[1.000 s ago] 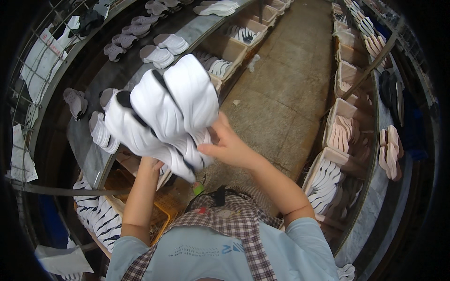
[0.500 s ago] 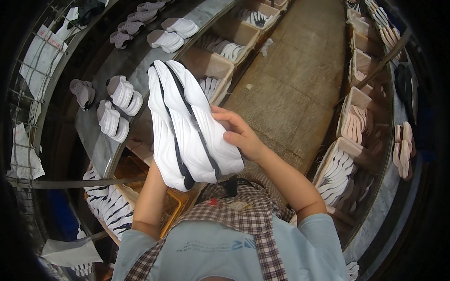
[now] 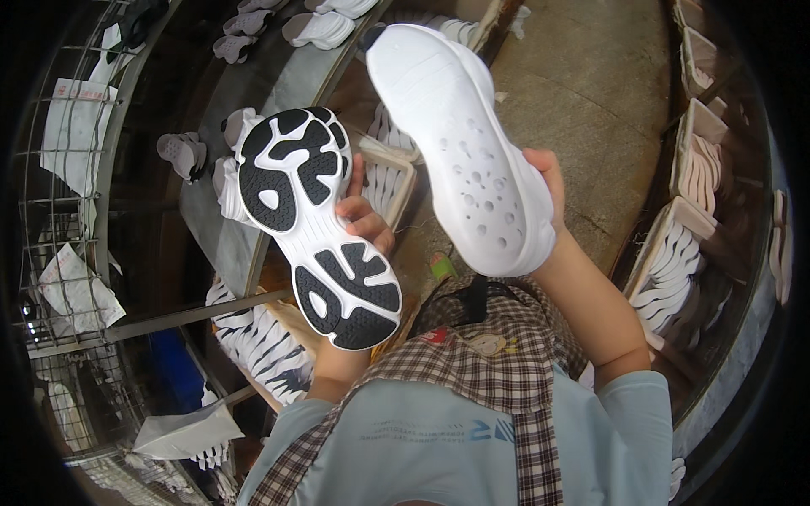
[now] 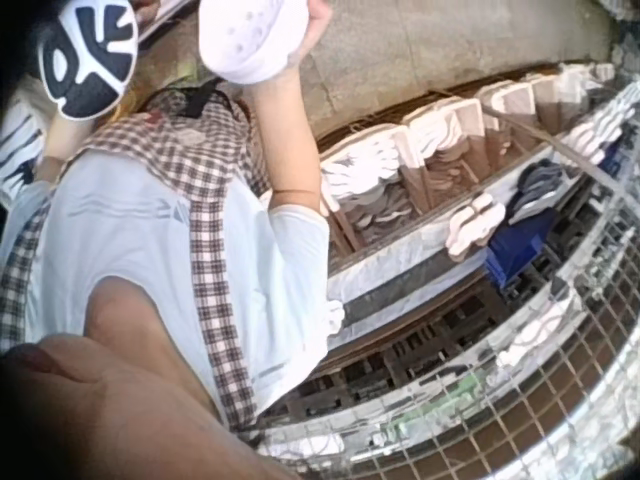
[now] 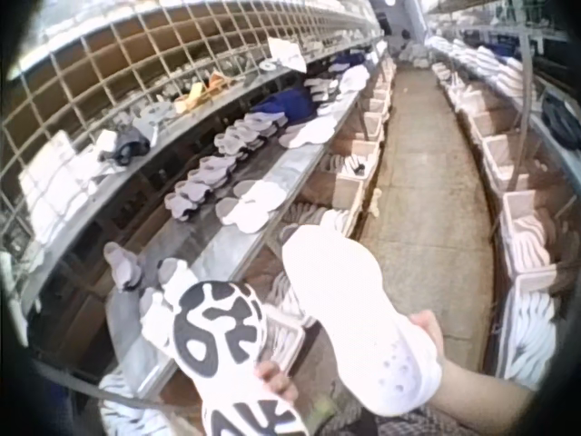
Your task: The person picks up pairs of white and black slippers from a shelf, inspects the soles, and places them into a large fabric bag. They repeat this process for multiple pairs, handling them one at a time.
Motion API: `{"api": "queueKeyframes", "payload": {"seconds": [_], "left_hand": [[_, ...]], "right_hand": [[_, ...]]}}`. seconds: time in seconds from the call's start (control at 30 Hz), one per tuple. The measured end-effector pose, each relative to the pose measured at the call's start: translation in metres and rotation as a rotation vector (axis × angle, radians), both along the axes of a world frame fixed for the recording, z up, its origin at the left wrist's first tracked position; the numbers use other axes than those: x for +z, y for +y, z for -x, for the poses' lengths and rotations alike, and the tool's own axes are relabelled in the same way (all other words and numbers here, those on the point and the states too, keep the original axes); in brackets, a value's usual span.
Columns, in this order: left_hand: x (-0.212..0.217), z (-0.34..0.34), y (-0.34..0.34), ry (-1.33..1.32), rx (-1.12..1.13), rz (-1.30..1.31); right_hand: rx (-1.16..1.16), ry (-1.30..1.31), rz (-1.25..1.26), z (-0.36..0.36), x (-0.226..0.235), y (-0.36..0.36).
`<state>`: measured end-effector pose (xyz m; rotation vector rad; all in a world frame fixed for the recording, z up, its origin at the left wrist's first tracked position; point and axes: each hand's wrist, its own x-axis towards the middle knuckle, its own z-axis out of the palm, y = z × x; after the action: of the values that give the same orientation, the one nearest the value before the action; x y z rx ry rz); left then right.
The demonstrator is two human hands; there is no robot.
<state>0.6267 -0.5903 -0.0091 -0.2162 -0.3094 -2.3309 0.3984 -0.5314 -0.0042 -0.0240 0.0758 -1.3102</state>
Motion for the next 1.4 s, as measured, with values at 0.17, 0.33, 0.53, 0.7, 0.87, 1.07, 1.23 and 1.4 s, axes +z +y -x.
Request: {"api": "queueKeyframes", "payload": {"seconds": [0.17,0.33,0.53,0.7,0.87,1.07,1.23,1.4], "left_hand": [[0.018,0.007,0.013,-0.449,0.300,-0.142],[0.003,0.021,0.011,-0.627,0.319,0.111],[-0.011,-0.020,-0.008,-0.091,0.131,0.090],[-0.013,-0.030,-0.005,-0.030,0.220,-0.021],[-0.008,-0.036,-0.008,-0.039,0.242,-0.033],[0.000,-0.033,-0.007,-0.671,0.547,-0.142],[-0.008,-0.030,-0.018,-1.201,0.425,0.115],[0.001,-0.047,-0.042,-1.832,0.472,0.804]], "right_hand": [[-0.060,0.468,0.161,-0.014,-0.009,-0.003],[-0.025,0.546,0.188,-0.042,-0.032,-0.008],[0.132,-0.031,0.093,-0.048,-0.057,-0.010],[0.099,-0.015,0.021,-0.045,-0.062,-0.015],[0.109,-0.033,-0.020,-0.051,-0.059,-0.015],[0.079,0.354,-0.041,-0.063,-0.057,-0.027],[0.204,0.372,0.025,-0.080,-0.070,-0.036],[0.349,0.486,0.037,-0.083,-0.083,-0.048]]}}
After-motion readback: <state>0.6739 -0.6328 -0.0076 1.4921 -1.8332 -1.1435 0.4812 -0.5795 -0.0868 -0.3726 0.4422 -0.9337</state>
